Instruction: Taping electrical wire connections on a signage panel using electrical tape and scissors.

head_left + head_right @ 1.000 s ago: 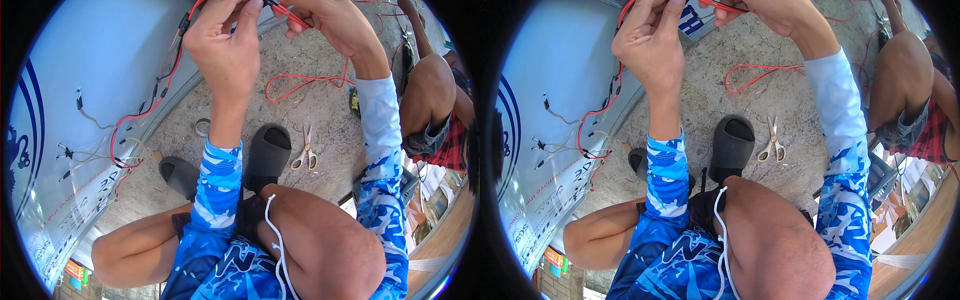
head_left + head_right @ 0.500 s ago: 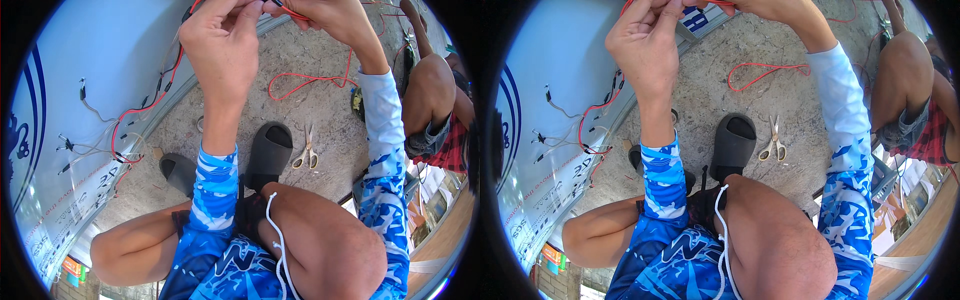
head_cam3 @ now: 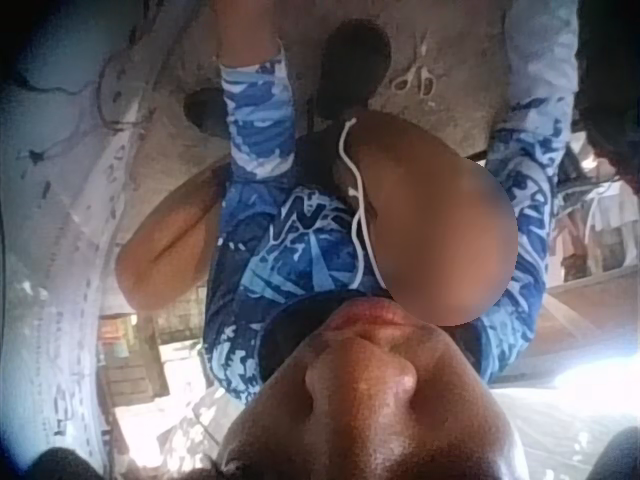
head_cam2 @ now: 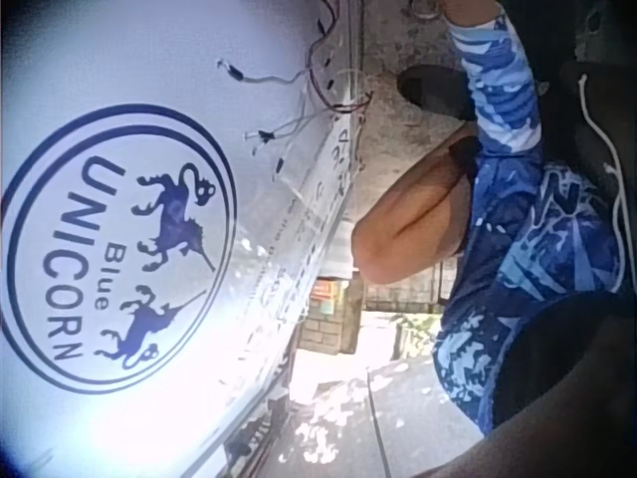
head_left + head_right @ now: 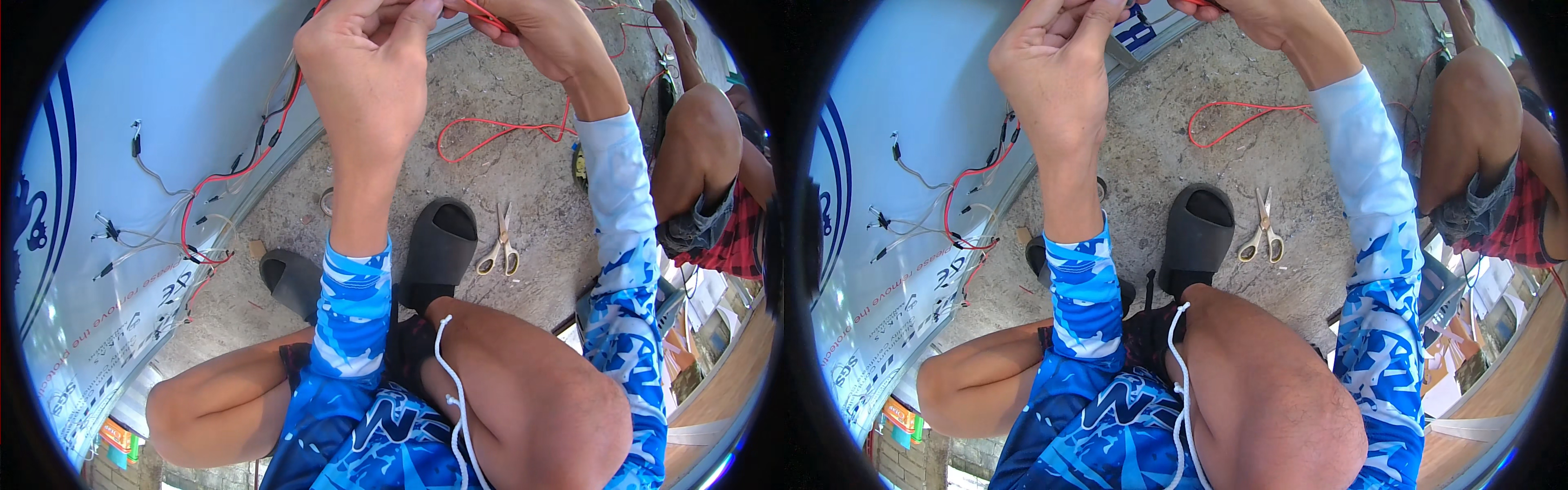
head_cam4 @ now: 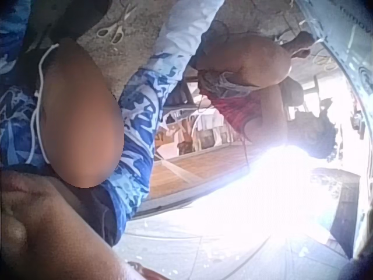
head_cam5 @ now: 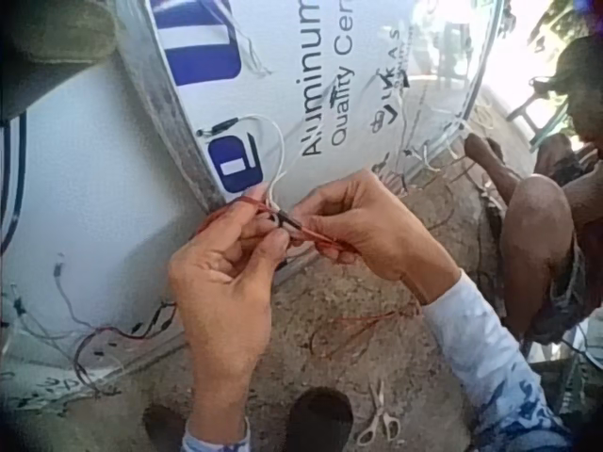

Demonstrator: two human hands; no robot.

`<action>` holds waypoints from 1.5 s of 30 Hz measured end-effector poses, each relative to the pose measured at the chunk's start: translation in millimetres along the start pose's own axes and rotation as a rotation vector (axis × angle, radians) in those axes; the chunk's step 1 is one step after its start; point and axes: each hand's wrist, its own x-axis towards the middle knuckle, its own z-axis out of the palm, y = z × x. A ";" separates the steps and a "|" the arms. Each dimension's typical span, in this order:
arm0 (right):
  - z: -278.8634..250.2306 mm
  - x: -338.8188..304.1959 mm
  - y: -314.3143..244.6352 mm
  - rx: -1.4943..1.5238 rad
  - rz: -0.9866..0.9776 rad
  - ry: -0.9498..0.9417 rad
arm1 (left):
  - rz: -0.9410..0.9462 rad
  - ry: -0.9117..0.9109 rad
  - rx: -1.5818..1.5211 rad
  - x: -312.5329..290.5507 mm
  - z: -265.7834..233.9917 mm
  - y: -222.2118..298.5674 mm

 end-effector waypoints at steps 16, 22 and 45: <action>22.2 -19.2 -30.9 -0.284 -0.197 0.075 | -0.030 0.077 0.009 -2.6 7.9 11.5; 23.1 -8.8 -19.8 -0.297 -0.202 0.138 | -0.041 0.101 -0.043 -4.2 9.9 7.9; 26.8 -7.4 -13.9 0.091 0.187 0.057 | 0.014 0.027 -0.028 3.3 7.2 -6.2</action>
